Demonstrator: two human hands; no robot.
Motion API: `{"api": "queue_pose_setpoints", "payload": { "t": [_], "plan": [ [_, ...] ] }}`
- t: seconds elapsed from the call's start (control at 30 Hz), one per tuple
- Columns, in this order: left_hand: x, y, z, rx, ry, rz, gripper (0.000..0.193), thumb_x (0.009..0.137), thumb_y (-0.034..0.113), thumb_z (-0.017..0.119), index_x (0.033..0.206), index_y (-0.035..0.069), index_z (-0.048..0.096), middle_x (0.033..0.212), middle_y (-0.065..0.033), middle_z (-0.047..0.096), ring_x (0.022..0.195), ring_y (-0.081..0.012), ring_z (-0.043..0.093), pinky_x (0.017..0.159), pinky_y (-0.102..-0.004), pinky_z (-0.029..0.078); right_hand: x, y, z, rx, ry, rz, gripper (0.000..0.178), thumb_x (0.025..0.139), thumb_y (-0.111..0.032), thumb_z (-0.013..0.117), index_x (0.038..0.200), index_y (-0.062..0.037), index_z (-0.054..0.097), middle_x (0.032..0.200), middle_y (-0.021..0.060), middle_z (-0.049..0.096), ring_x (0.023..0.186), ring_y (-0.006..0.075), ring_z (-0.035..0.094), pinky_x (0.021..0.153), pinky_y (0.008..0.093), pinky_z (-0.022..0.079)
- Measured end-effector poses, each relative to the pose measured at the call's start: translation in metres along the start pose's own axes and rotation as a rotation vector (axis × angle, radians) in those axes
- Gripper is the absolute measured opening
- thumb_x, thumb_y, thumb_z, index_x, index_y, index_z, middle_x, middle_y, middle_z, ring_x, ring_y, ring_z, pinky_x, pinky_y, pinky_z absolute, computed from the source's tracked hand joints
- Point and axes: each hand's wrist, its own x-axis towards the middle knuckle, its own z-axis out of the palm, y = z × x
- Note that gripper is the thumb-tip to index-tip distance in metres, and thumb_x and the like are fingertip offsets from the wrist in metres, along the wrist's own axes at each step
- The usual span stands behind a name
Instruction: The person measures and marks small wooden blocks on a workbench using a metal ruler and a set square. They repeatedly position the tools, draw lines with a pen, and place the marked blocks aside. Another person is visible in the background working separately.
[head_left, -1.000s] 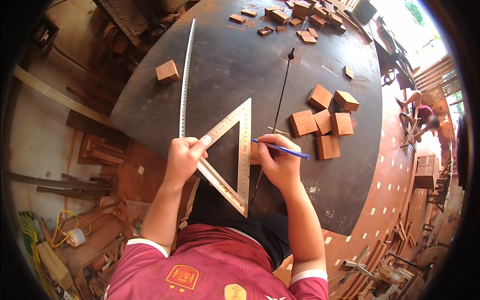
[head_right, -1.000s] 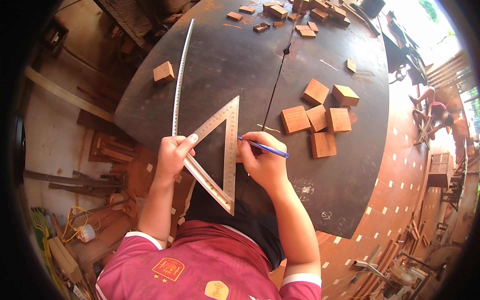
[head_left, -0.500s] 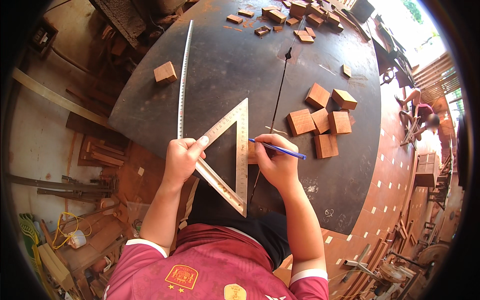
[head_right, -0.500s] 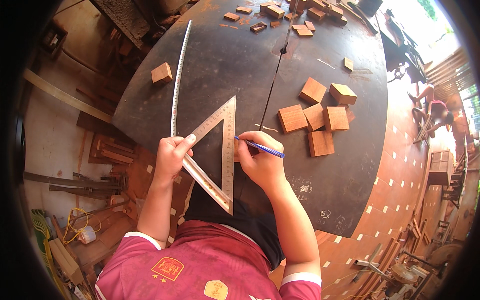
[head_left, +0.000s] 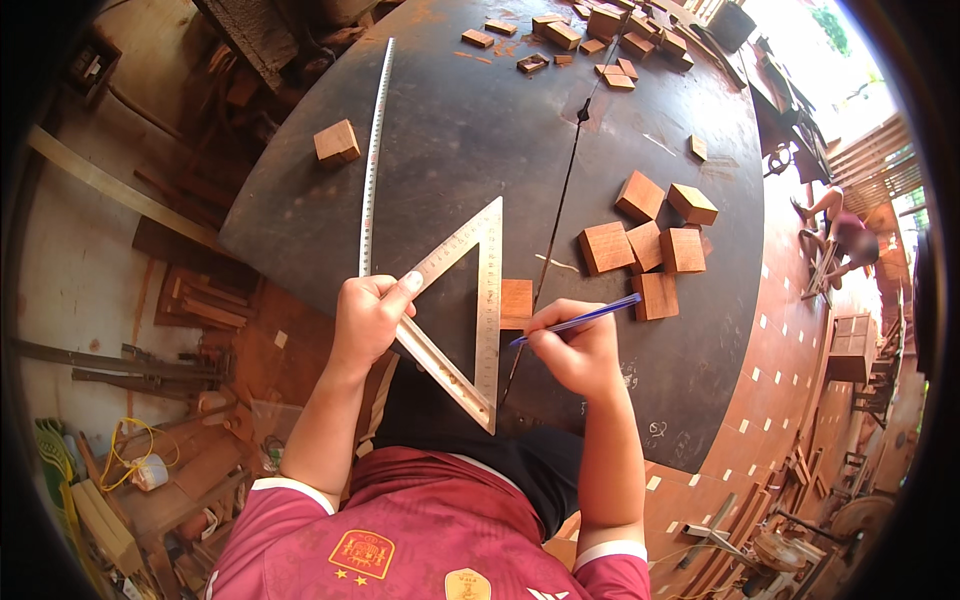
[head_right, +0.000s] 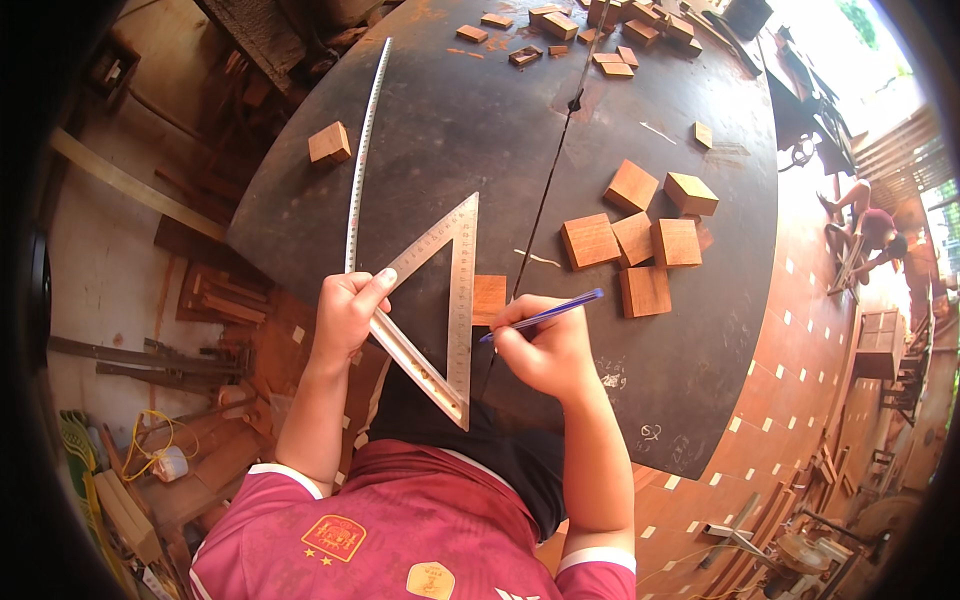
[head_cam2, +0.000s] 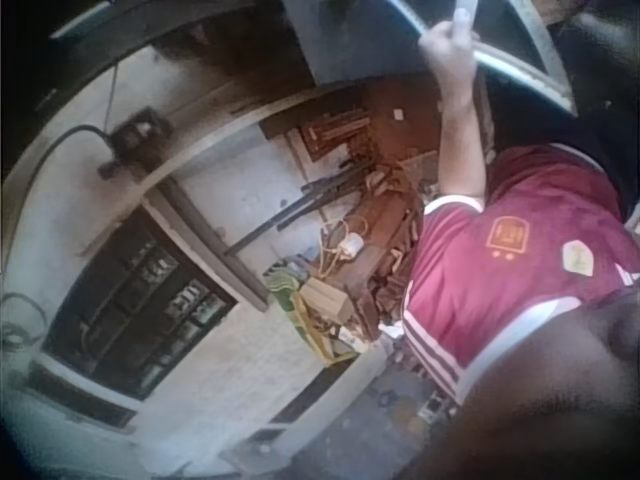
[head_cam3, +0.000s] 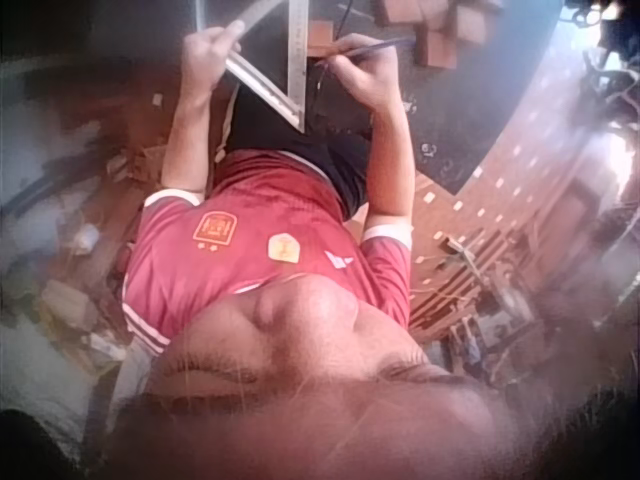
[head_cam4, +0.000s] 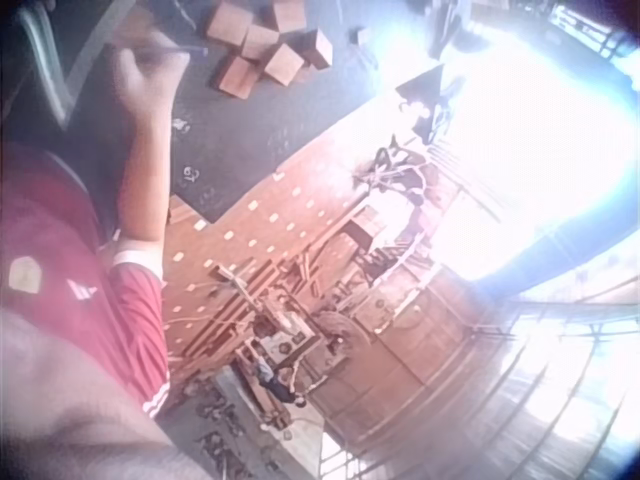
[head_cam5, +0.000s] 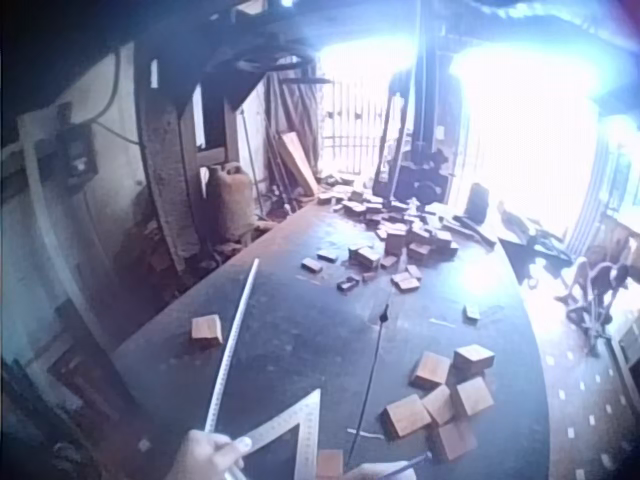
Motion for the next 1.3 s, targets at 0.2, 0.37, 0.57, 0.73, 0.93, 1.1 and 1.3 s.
{"api": "queue_pose_setpoints", "payload": {
  "t": [0.2, 0.37, 0.57, 0.73, 0.93, 1.1, 1.3],
  "plan": [
    [-0.001, 0.001, 0.001, -0.062, -0.035, -0.012, 0.046, 0.095, 0.029, 0.071, 0.06, -0.001, 0.066, 0.048, 0.0021, 0.047, 0.047, -0.0063, 0.042, 0.047, -0.0278, 0.032, 0.007, 0.007, -0.004, 0.074, 0.251, -0.008, 0.004, 0.089, 0.001, 0.066, 0.092, 0.0017, 0.069, 0.08, 0.0008, 0.068, 0.071, 0.0045, 0.059, 0.062, 0.021, 0.046],
    [-0.005, 0.014, 0.01, -0.051, -0.039, 0.036, 0.043, 0.095, 0.026, 0.07, 0.061, -0.001, 0.067, 0.049, 0.0018, 0.048, 0.047, -0.0064, 0.042, 0.047, -0.027, 0.032, 0.012, 0.016, -0.002, -0.001, 0.337, -0.047, 0.005, 0.091, 0.0, 0.067, 0.096, 0.0023, 0.068, 0.087, 0.002, 0.069, 0.076, 0.006, 0.061, 0.068, 0.0226, 0.048],
    [-0.001, 0.012, 0.013, -0.087, -0.064, -0.012, 0.042, 0.095, 0.024, 0.07, 0.062, -0.002, 0.067, 0.049, 0.0007, 0.051, 0.047, -0.0065, 0.045, 0.047, -0.0265, 0.033, 0.014, 0.022, 0.002, -0.043, 0.314, -0.071, 0.005, 0.091, -0.001, 0.068, 0.095, 0.0007, 0.068, 0.084, 0.0004, 0.067, 0.073, 0.004, 0.058, 0.064, 0.022, 0.047],
    [0.0, 0.011, 0.012, -0.119, -0.068, -0.038, 0.041, 0.095, 0.024, 0.07, 0.064, -0.003, 0.068, 0.052, 0.0007, 0.053, 0.048, -0.006, 0.045, 0.047, -0.026, 0.033, 0.014, 0.017, 0.006, -0.021, 0.265, -0.067, 0.007, 0.094, 0.001, 0.067, 0.1, 0.002, 0.068, 0.091, 0.0003, 0.068, 0.08, 0.0039, 0.059, 0.069, 0.0207, 0.047],
    [0.001, 0.01, 0.011, -0.143, -0.071, -0.051, 0.042, 0.095, 0.025, 0.071, 0.064, -0.002, 0.068, 0.052, 0.001, 0.053, 0.048, -0.0058, 0.045, 0.047, -0.0259, 0.033, 0.017, 0.019, 0.012, 0.0, 0.282, -0.096, 0.004, 0.093, -0.001, 0.068, 0.096, 0.0006, 0.069, 0.084, -0.0001, 0.065, 0.071, 0.0036, 0.059, 0.061, 0.021, 0.047],
    [0.001, 0.009, 0.012, -0.143, -0.067, -0.049, 0.042, 0.095, 0.025, 0.071, 0.063, -0.002, 0.067, 0.051, 0.0012, 0.052, 0.048, -0.0057, 0.044, 0.046, -0.0262, 0.032, 0.017, 0.02, 0.012, -0.043, 0.284, -0.103, 0.004, 0.092, -0.001, 0.068, 0.096, 0.0006, 0.07, 0.084, 0.0014, 0.066, 0.071, 0.0042, 0.061, 0.061, 0.0214, 0.048],
    [0.001, 0.005, 0.014, -0.126, -0.069, -0.009, 0.042, 0.096, 0.024, 0.07, 0.063, -0.003, 0.067, 0.05, 0.0007, 0.051, 0.047, -0.0059, 0.044, 0.046, -0.026, 0.032, 0.016, 0.02, 0.012, -0.119, 0.298, -0.132, 0.005, 0.092, -0.001, 0.069, 0.097, 0.0006, 0.07, 0.084, 0.0023, 0.068, 0.071, 0.0044, 0.061, 0.061, 0.0215, 0.048]
  ]
}}
